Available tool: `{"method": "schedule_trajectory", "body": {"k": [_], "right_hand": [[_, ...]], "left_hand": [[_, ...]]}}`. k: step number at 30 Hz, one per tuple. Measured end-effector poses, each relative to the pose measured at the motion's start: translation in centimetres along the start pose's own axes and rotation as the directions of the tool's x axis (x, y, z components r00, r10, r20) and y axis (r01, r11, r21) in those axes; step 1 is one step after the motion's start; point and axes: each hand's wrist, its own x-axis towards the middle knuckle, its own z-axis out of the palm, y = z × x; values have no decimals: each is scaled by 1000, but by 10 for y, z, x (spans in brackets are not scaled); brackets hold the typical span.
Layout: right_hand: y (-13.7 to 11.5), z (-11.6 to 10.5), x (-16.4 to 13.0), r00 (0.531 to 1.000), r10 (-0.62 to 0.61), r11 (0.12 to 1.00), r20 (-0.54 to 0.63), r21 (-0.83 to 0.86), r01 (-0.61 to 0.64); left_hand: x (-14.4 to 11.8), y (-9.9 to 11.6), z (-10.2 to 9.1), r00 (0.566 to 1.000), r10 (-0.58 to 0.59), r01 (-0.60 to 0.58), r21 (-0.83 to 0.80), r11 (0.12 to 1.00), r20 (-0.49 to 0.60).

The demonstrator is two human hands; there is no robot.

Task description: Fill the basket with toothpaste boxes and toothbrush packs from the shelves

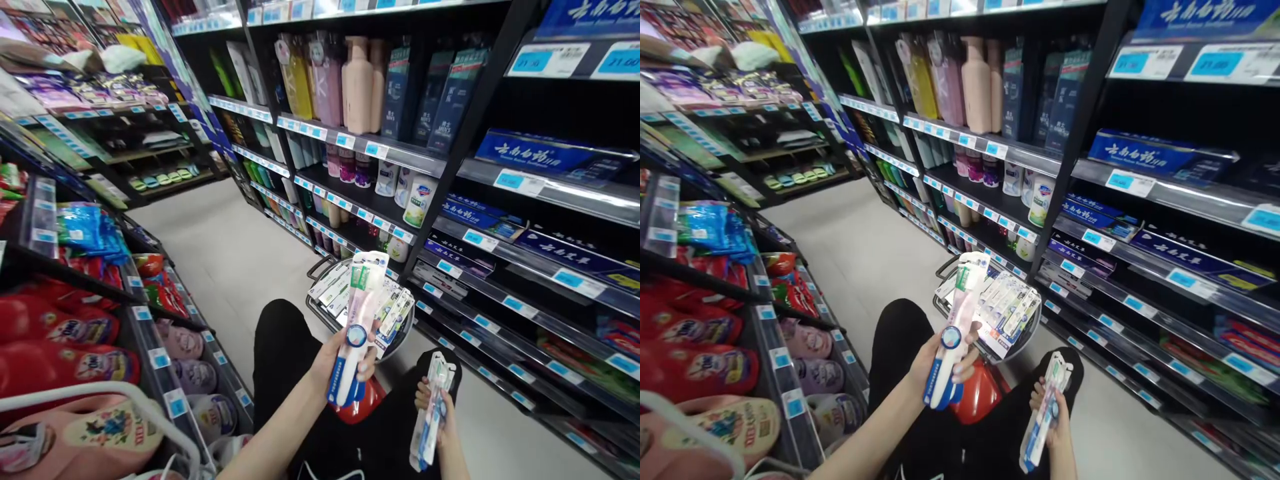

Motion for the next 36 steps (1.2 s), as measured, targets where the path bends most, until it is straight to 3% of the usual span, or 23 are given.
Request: {"method": "schedule_trajectory", "body": {"k": [4,8,11,14,16,17,19,22,24,29,36], "right_hand": [[2,4,-2,999,28,995,-43,101,-24],[7,13,0,998,14,982,-65,189,-1],[9,19,3,998,3,976,-66,219,11],[8,25,7,997,31,965,-70,264,-11],[6,27,10,995,65,956,-76,290,-40],[5,28,12,994,78,954,-77,295,-52],[4,29,16,993,94,954,-76,292,-68],[5,28,19,991,103,955,-83,286,-76],[6,26,20,989,111,952,-95,295,-78],[11,22,22,988,96,954,-120,293,-57],[7,30,28,988,113,939,-107,336,-71]], "left_hand": [[-7,0,-4,1000,-22,23,-56,998,8],[-3,7,-16,997,-77,77,-6,997,-28],[12,14,-33,992,-70,85,140,986,-107],[36,18,-57,963,18,92,391,916,-270],[57,19,-79,909,136,157,625,765,-395],[70,19,-92,877,207,216,740,637,-434],[97,17,-120,830,337,358,888,287,-444],[139,9,-165,826,344,529,825,-198,-447],[164,0,-191,823,318,565,734,-377,-470],[205,-23,-236,788,325,615,649,-448,-522],[222,-36,-273,765,311,639,606,-474,-564]]}}
